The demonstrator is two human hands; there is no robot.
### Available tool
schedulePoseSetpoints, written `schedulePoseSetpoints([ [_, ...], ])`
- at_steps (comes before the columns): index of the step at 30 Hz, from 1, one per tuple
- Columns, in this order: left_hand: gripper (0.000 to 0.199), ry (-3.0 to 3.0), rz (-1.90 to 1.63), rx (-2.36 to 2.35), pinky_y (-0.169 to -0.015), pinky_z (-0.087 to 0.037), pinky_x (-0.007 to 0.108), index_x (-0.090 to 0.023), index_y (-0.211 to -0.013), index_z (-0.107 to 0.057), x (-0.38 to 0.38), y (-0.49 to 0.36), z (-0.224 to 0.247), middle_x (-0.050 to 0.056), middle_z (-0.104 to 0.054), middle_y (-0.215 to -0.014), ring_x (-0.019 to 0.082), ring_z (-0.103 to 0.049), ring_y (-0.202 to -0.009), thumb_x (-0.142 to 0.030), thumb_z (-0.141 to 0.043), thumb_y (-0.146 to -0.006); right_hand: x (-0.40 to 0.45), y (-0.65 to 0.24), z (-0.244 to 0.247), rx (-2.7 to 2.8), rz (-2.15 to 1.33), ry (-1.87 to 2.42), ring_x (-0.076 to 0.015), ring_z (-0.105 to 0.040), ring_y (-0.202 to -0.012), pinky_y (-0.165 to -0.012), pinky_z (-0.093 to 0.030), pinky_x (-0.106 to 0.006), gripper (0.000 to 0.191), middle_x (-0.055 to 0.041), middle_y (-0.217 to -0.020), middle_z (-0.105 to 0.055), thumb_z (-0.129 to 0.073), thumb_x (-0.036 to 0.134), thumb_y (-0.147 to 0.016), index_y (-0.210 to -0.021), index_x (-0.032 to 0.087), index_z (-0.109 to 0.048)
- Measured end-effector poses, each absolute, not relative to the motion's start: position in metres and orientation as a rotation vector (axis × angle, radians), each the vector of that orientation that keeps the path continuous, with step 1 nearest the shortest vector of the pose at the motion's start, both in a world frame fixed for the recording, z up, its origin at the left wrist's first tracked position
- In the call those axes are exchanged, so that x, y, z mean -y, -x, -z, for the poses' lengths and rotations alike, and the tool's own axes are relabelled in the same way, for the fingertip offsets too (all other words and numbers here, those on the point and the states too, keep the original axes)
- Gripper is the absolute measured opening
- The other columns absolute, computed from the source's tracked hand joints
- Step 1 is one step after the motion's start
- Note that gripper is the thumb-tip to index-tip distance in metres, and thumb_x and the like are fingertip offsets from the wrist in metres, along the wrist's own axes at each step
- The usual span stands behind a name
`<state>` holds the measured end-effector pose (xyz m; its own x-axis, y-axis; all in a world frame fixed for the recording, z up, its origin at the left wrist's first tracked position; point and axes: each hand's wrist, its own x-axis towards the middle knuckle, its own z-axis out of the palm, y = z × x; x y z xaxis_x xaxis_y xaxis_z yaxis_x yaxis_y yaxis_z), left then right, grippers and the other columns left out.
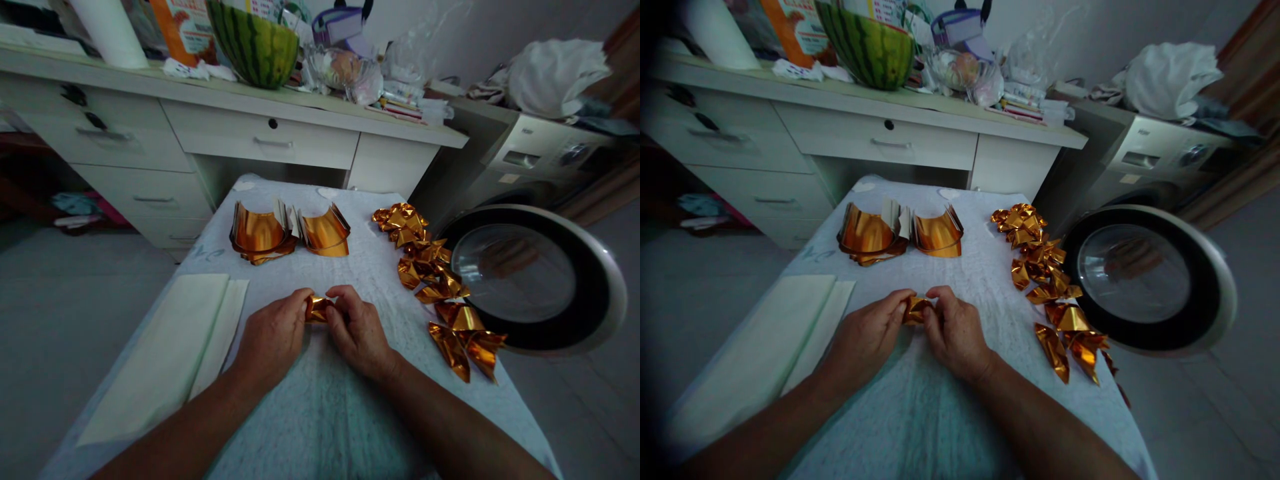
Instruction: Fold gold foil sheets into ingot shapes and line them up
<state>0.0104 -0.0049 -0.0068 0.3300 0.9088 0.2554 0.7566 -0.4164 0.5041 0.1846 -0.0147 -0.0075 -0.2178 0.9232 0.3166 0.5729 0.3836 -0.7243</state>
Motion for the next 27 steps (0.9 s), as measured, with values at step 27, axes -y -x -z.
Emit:
schedulePoseSetpoints([
  [27, 0.035, -2.112, -0.764, -1.407, -0.075, -0.052, 0.033, -0.02, -0.113, -0.062, 0.003, -0.01, -0.002, 0.004, -0.075, -0.097, 0.021, -0.071, -0.085, -0.03, -0.031, -0.099, 0.013, -0.185, 0.006, 1.812, -0.675, 1.293, -0.0101, -0.049, -0.048, -0.051, -0.036, -0.02, 0.02, 0.0085, -0.057, -0.05, -0.049, 0.021, -0.089, -0.109, 0.021, -0.049],
])
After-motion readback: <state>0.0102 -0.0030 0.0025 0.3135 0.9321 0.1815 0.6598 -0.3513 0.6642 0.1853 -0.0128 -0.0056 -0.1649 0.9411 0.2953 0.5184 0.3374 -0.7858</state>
